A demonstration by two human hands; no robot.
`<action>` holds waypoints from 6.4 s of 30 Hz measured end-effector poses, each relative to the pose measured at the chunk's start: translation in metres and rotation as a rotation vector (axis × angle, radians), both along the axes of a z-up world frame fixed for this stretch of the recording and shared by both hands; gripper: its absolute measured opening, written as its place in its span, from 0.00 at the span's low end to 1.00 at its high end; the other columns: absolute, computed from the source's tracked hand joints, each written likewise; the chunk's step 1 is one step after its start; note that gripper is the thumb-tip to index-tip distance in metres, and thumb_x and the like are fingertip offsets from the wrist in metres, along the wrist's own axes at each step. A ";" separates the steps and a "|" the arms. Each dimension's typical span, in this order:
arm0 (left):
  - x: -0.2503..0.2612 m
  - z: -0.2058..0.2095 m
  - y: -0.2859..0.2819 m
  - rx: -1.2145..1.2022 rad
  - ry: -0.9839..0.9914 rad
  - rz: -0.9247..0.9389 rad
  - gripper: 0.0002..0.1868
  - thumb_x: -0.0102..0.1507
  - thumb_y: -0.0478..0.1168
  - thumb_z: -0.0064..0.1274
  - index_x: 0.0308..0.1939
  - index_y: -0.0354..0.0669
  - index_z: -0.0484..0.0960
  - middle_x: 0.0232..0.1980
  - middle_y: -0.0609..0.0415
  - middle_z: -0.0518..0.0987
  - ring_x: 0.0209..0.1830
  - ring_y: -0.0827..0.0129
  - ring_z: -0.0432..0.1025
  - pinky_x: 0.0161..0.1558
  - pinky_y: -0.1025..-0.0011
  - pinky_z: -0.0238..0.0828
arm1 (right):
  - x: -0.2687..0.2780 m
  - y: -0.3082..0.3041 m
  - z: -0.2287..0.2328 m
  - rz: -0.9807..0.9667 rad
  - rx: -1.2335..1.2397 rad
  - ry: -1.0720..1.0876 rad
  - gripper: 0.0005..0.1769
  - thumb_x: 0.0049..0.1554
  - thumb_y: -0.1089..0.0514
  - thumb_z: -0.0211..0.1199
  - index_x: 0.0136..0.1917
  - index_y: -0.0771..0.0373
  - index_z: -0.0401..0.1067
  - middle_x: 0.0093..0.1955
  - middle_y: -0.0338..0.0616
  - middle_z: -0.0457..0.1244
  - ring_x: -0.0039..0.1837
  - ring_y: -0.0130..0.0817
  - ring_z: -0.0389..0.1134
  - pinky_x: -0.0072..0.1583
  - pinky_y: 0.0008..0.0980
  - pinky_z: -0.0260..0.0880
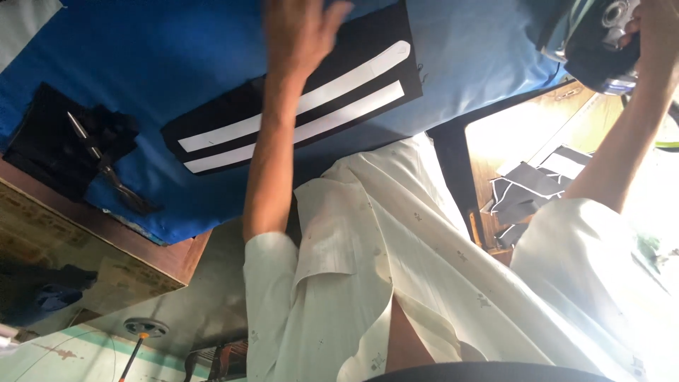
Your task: The person irons a black fabric piece with white stripes on a blue-covered ironing board. They use a steam iron and a wooden block to press the fabric, then trim the edges with scissors.
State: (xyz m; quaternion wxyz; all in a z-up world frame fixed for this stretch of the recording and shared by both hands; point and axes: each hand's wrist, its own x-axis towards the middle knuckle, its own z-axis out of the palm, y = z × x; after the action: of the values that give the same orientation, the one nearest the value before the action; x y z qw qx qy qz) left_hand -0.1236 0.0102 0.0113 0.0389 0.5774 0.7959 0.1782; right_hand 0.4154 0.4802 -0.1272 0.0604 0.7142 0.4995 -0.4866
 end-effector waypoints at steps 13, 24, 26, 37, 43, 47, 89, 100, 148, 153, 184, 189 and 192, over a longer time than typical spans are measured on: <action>0.144 -0.021 -0.253 -0.167 0.269 0.455 0.30 0.74 0.56 0.34 0.73 0.46 0.73 0.76 0.31 0.63 0.72 0.31 0.61 0.63 0.37 0.57 | -0.069 -0.083 0.035 -0.196 -0.387 0.274 0.11 0.67 0.55 0.61 0.58 0.49 0.60 0.53 0.34 0.58 0.50 0.26 0.60 0.49 0.26 0.62; 0.084 -0.001 -0.336 0.066 0.007 0.610 0.19 0.70 0.44 0.51 0.63 0.41 0.82 0.68 0.35 0.72 0.67 0.42 0.69 0.68 0.48 0.60 | -0.219 -0.569 0.123 -0.448 -1.084 0.398 0.36 0.63 0.51 0.62 0.77 0.65 0.52 0.72 0.56 0.57 0.69 0.51 0.63 0.66 0.43 0.68; 0.048 0.008 -0.395 0.037 0.132 0.751 0.16 0.70 0.39 0.51 0.61 0.44 0.83 0.66 0.41 0.73 0.63 0.49 0.71 0.64 0.55 0.65 | -0.261 -0.645 0.137 -0.500 -1.216 0.437 0.41 0.63 0.50 0.62 0.80 0.68 0.50 0.76 0.61 0.57 0.73 0.56 0.64 0.69 0.46 0.70; 0.002 -0.012 -0.584 0.090 0.163 0.575 0.19 0.73 0.37 0.42 0.64 0.31 0.81 0.71 0.30 0.68 0.63 0.42 0.70 0.63 0.52 0.67 | -0.363 -0.857 0.115 -0.869 -0.720 0.684 0.31 0.62 0.49 0.59 0.74 0.62 0.64 0.73 0.56 0.62 0.74 0.55 0.63 0.74 0.55 0.59; 0.003 0.001 -0.598 0.108 0.030 0.593 0.24 0.69 0.35 0.50 0.69 0.32 0.75 0.64 0.30 0.70 0.54 0.42 0.74 0.56 0.53 0.72 | -0.408 -0.849 0.132 -0.809 -0.381 0.498 0.22 0.56 0.46 0.73 0.59 0.55 0.73 0.50 0.38 0.70 0.47 0.28 0.70 0.46 0.27 0.68; -0.016 0.005 -0.614 -0.005 -0.042 0.748 0.31 0.54 0.27 0.59 0.64 0.35 0.78 0.50 0.40 0.78 0.42 0.50 0.78 0.44 0.64 0.79 | -0.425 -0.848 0.149 -0.643 -0.158 0.314 0.19 0.52 0.44 0.76 0.51 0.57 0.81 0.37 0.38 0.64 0.41 0.24 0.63 0.43 0.20 0.72; -0.043 0.076 -0.647 -0.727 -0.772 -0.040 0.17 0.65 0.48 0.54 0.27 0.44 0.71 0.29 0.46 0.70 0.32 0.42 0.73 0.30 0.51 0.69 | -0.368 -0.854 0.157 -1.129 -0.154 0.604 0.16 0.61 0.47 0.59 0.58 0.54 0.64 0.38 0.32 0.65 0.43 0.22 0.75 0.54 0.29 0.83; -0.015 0.037 -0.609 -0.741 -0.931 -0.031 0.17 0.65 0.44 0.54 0.25 0.40 0.73 0.26 0.42 0.72 0.30 0.41 0.73 0.31 0.54 0.70 | -0.361 -0.864 0.140 -0.849 -0.238 0.563 0.11 0.60 0.52 0.71 0.50 0.60 0.76 0.47 0.52 0.73 0.51 0.34 0.77 0.52 0.31 0.82; 0.008 0.042 -0.545 -0.761 -0.976 0.069 0.15 0.65 0.36 0.51 0.23 0.40 0.74 0.22 0.44 0.72 0.23 0.48 0.74 0.25 0.63 0.69 | -0.360 -0.800 0.170 -0.719 -0.183 0.449 0.10 0.61 0.51 0.69 0.49 0.59 0.76 0.39 0.39 0.71 0.43 0.22 0.74 0.53 0.25 0.80; 0.008 0.042 -0.553 -0.787 -0.967 0.091 0.15 0.65 0.36 0.51 0.22 0.40 0.73 0.22 0.46 0.73 0.23 0.50 0.74 0.25 0.65 0.69 | -0.348 -0.814 0.152 -0.740 -0.196 0.459 0.09 0.61 0.53 0.70 0.48 0.58 0.76 0.37 0.37 0.70 0.42 0.21 0.74 0.52 0.24 0.80; 0.029 0.060 -0.432 -0.758 -0.864 0.134 0.19 0.64 0.36 0.48 0.16 0.40 0.72 0.18 0.42 0.72 0.23 0.42 0.73 0.23 0.63 0.69 | -0.338 -0.818 0.142 -0.756 -0.337 0.564 0.06 0.59 0.58 0.72 0.45 0.60 0.76 0.35 0.43 0.71 0.41 0.21 0.73 0.54 0.26 0.77; 0.034 0.057 -0.436 -0.764 -0.832 0.152 0.20 0.65 0.36 0.48 0.16 0.40 0.71 0.19 0.42 0.72 0.22 0.48 0.74 0.23 0.66 0.68 | -0.337 -0.813 0.144 -0.749 -0.372 0.553 0.06 0.59 0.57 0.72 0.45 0.59 0.77 0.35 0.42 0.72 0.42 0.21 0.73 0.55 0.26 0.76; 0.035 0.059 -0.417 -0.750 -0.849 0.137 0.17 0.64 0.37 0.49 0.19 0.38 0.72 0.21 0.39 0.71 0.23 0.44 0.74 0.25 0.61 0.70 | -0.340 -0.804 0.148 -0.722 -0.392 0.547 0.06 0.59 0.56 0.72 0.44 0.58 0.77 0.34 0.40 0.71 0.40 0.20 0.71 0.53 0.23 0.74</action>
State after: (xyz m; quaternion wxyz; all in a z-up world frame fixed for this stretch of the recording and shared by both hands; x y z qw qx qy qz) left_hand -0.0883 -0.4068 0.0708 0.5458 0.3488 0.7550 0.1019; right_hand 0.0756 -0.3243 0.0212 -0.1123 0.6628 0.1166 -0.7311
